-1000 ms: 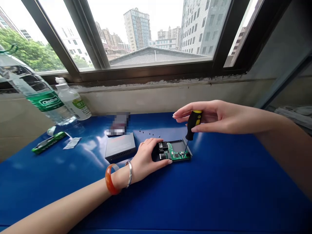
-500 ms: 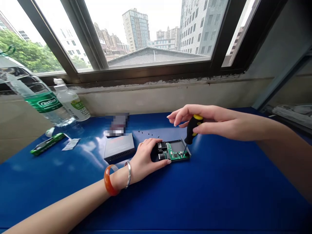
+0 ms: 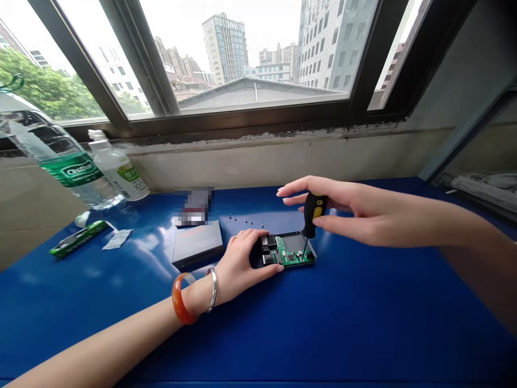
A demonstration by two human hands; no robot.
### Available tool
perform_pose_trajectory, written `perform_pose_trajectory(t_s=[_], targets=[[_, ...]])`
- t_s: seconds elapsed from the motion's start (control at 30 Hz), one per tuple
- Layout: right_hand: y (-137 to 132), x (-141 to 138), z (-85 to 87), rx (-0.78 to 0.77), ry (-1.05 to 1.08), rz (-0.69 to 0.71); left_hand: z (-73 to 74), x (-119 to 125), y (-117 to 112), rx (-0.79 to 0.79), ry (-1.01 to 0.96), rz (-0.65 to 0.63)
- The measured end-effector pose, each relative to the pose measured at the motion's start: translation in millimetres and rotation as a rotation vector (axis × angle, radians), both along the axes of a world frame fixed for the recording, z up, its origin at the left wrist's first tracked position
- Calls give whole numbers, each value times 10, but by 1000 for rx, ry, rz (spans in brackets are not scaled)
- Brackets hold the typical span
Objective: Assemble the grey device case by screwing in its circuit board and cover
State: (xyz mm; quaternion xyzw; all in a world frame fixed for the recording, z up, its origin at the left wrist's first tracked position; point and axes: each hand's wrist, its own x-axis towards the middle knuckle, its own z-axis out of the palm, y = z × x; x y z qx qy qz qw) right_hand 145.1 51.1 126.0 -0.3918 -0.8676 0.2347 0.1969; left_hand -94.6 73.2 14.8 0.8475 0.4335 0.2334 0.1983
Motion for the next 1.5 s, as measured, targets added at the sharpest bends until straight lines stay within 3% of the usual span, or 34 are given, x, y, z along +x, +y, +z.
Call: perform_pose_trajectory(t_s=[0.07,0.27,0.43,0.63,1.0,1.2,1.4,1.5], targets=[[37,37,7,-46,44,37,-1,0,0,-1,-3,-5],[12,-18,-7,63,3,-150,10,4,-9,-7,-2,-2],[-49,-60,25,68,-8,-191,5,0,-5,-16,16,-3],[41,-63,-2,40,-43,-337,4,-7,-10,-5,12,-6],[3,-245,-77,468,-219,-600,8,4,-5,-31,17,-17],[-5,-326,-102,516,-267,-779,3,4,6,-32,17,-12],[3,-226,-55,398,-204,-693,-9,-1,12,-35,19,-9],[-23,-147,5,444,-33,-685,-25,-12,16,-30,12,-10]])
